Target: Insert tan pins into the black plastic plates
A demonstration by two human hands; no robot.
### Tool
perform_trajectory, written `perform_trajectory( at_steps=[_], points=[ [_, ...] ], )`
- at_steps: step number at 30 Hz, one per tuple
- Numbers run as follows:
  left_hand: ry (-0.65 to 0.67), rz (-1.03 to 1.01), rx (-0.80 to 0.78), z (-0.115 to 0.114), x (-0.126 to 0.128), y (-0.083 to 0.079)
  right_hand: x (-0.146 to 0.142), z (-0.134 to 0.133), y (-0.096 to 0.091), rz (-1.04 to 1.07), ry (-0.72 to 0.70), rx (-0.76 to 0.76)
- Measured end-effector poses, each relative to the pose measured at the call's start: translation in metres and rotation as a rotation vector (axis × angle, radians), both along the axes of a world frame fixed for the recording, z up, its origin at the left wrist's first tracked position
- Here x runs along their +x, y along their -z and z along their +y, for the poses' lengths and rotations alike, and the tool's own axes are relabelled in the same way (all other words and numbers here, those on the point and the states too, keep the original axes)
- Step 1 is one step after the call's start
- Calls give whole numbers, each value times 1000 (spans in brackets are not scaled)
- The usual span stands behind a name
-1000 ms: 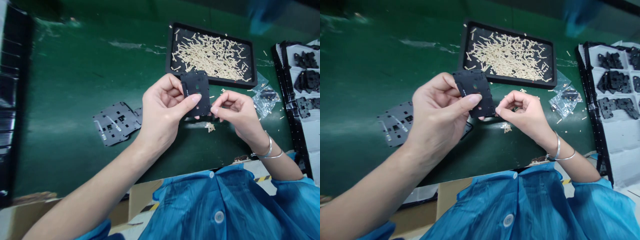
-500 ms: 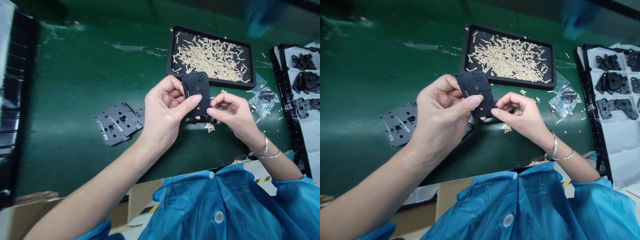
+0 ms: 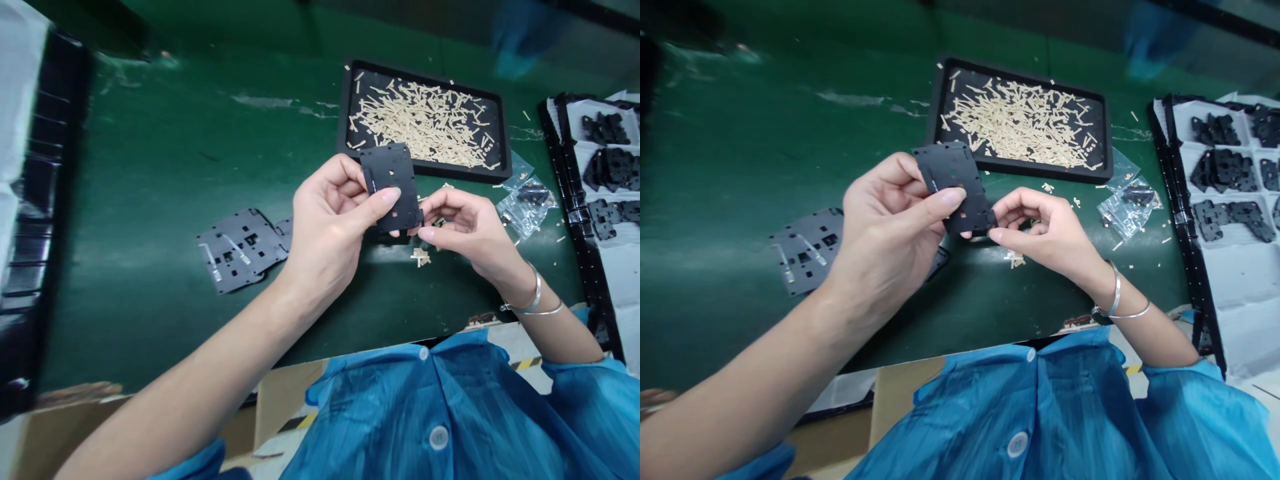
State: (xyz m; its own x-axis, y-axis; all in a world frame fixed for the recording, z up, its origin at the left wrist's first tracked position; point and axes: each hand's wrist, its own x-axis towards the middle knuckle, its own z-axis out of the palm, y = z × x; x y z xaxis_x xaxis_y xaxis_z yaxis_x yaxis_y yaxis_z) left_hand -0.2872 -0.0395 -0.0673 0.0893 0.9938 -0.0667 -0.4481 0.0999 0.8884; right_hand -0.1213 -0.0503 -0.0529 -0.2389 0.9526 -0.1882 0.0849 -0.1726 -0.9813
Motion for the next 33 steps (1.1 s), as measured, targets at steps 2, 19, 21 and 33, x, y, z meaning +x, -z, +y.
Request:
perform_trajectory(
  at_steps=[2,19,21,33],
  points=[
    [10,9,1,0,0,1,-1,1,1,25,15,1],
    [82,-25,-47,3,2,9,3,3,6,54,62,-20],
    [84,-27,-49,3,1,8,4,3,5,52,66,-23],
    [62,6,-46,2,1,6,2,3,3,38,86,27]
  ],
)
